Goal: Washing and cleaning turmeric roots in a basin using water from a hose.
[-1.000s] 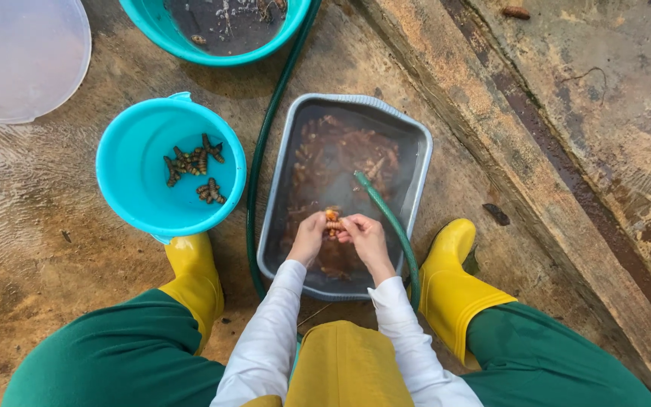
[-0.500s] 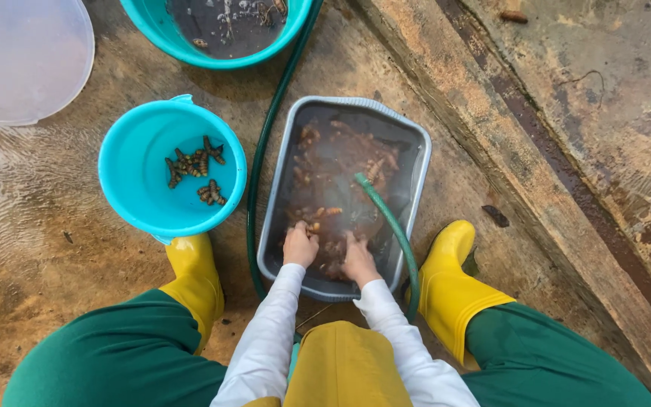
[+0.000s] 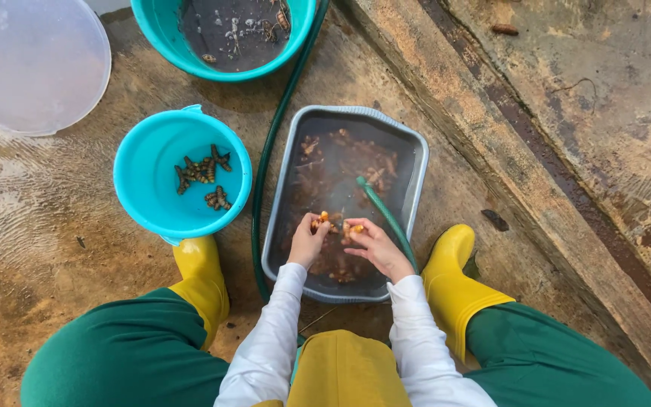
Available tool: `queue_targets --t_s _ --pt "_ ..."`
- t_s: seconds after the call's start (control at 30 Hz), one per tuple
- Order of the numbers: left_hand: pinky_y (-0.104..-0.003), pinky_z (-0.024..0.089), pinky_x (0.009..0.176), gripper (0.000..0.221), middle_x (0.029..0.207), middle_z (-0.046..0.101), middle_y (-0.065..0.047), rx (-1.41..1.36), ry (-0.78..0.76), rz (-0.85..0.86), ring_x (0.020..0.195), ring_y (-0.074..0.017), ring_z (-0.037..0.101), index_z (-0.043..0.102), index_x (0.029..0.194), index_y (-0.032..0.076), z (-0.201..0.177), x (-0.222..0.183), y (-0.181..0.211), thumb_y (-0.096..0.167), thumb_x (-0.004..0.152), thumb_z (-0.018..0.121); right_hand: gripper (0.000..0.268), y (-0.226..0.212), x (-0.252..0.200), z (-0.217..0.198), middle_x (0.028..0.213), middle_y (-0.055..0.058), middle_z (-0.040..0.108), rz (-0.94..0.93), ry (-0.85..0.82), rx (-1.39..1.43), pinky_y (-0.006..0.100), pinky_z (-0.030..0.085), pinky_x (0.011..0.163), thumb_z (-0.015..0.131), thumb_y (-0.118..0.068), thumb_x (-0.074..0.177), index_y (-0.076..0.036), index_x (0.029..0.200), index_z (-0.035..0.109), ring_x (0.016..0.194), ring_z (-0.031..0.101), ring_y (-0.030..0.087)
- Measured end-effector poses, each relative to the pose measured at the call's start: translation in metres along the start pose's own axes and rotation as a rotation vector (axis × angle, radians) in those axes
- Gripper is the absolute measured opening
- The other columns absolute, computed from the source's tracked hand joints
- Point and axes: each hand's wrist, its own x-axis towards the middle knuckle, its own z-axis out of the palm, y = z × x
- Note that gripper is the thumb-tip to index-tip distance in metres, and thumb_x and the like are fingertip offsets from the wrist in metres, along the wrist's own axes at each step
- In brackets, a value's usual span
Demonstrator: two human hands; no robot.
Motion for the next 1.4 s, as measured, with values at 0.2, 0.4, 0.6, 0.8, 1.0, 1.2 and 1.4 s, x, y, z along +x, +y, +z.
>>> queue_targets --t_s 0.2,0.4,0.6,0.8,1.0,1.2,1.4 --pt "-0.044 0.054 0.085 0.03 0.098 0.074 -0.019 0.581 0.104 0.13 0.096 -0.0369 0.071 0.066 0.104 0.006 -0.008 0.017 -0.088 0.018 0.079 0.079 0.038 0.141 0.086 -0.05 0.107 0.021 0.07 -0.476 0.281 -1.182 0.045 0.053 0.086 0.064 -0.005 0.088 -0.005 0.126 0.062 0.102 0.069 0.04" --pt "-0.04 0.055 0.08 0.022 0.086 0.074 -0.015 0.414 0.125 0.137 0.089 -0.0319 0.073 0.067 0.106 0.007 -0.004 -0.004 -0.019 0.024 0.094 0.071 0.021 0.078 0.06 -0.025 0.094 0.013 0.069 -0.251 0.157 -0.553 0.033 0.049 0.069 0.057 -0.021 0.109 -0.002 0.117 0.056 0.074 0.055 0.018" --pt "-0.043 0.064 0.081 0.019 0.107 0.066 -0.007 -0.259 -0.155 -0.178 0.102 -0.0238 0.071 0.051 0.113 0.008 0.004 0.003 0.018 0.025 0.104 0.051 0.027 -0.003 0.019 0.019 0.103 0.004 0.07 -0.303 0.048 -0.023 0.023 0.053 0.081 0.054 -0.026 0.107 -0.003 0.111 0.067 0.092 0.065 0.009" --pt "-0.043 0.065 0.086 0.025 0.118 0.063 -0.011 -0.601 -0.314 -0.171 0.104 -0.0289 0.072 0.046 0.121 0.007 0.008 -0.008 0.034 0.028 0.107 0.053 0.026 -0.022 0.006 0.041 0.104 0.003 0.068 -0.511 0.242 -0.173 0.026 0.052 0.083 0.072 -0.014 0.095 -0.003 0.118 0.067 0.094 0.063 0.01" --pt "-0.039 0.065 0.078 0.031 0.113 0.061 -0.014 -0.461 -0.189 -0.033 0.095 -0.0239 0.07 0.051 0.119 0.007 0.008 -0.012 0.042 0.008 0.094 0.069 0.014 -0.011 0.014 0.017 0.112 0.005 0.066 -0.619 0.494 -0.74 0.035 0.054 0.087 0.07 -0.018 0.106 -0.013 0.117 0.078 0.097 0.066 0.02" --pt "-0.039 0.064 0.084 0.028 0.115 0.058 -0.013 -0.646 0.169 0.31 0.095 -0.0242 0.07 0.048 0.119 0.006 -0.058 0.0 0.105 0.007 0.099 0.067 0.064 -0.03 -0.019 0.013 0.114 0.007 0.065 -0.229 0.874 -1.556 0.053 0.037 0.095 0.082 -0.012 0.072 -0.018 0.131 0.056 0.115 0.055 0.032" --pt "-0.035 0.062 0.091 0.054 0.141 0.047 -0.017 -0.754 0.574 0.473 0.109 -0.0276 0.067 0.035 0.145 0.012 -0.129 0.004 0.116 0.002 0.101 0.064 0.063 -0.023 -0.036 -0.036 0.117 0.014 0.062 -0.639 1.044 -1.148 0.051 0.042 0.095 0.075 0.006 0.077 -0.015 0.134 0.056 0.113 0.057 0.037"
